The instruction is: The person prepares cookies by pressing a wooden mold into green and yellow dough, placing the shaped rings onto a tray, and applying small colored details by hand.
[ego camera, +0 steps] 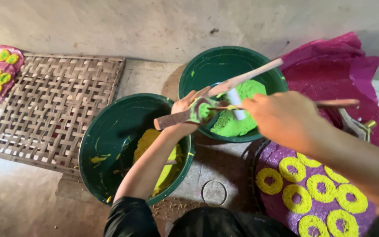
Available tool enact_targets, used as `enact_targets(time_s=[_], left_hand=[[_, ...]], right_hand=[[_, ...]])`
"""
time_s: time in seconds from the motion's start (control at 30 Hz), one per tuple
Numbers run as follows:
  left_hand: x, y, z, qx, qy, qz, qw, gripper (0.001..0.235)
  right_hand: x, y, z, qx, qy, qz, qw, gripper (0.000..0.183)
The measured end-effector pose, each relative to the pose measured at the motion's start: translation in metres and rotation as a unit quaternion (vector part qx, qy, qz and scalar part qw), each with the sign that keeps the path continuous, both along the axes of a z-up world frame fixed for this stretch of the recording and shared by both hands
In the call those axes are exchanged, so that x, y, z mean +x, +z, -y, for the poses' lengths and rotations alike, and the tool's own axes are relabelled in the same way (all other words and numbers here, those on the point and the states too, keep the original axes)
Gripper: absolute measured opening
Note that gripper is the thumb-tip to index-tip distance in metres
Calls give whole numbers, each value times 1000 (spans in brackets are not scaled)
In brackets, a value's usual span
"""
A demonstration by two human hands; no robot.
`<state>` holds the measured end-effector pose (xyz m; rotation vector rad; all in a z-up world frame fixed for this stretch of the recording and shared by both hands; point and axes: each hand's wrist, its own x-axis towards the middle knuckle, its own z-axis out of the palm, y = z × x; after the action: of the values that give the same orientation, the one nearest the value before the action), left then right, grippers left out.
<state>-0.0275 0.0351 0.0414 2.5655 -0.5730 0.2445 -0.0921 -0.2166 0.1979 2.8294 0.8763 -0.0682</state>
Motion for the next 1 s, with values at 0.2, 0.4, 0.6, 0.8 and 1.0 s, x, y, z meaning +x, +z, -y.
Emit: enact_targets(time_s=[0.2, 0.4, 0.6, 0.8, 1.0], left_hand=[[1, -25, 18, -85, -69, 105, 989, 66], [17, -21, -4, -258, 44, -63, 963, 51], [27, -26, 17, -218, 86, 104, 967, 70], [38, -31, 2, -230, 82, 116, 963, 83], [45, -29, 20, -72, 114, 156, 978, 87]], right_hand=[[14, -62, -38, -13, 77, 74, 994, 15], [-8, -40, 29, 187, -97, 36, 977, 22], [5, -144, -20, 505, -57, -18, 861, 48], [2, -193, 0, 567, -202, -258, 756, 46], [42, -211, 1, 589, -191, -155, 769, 42]])
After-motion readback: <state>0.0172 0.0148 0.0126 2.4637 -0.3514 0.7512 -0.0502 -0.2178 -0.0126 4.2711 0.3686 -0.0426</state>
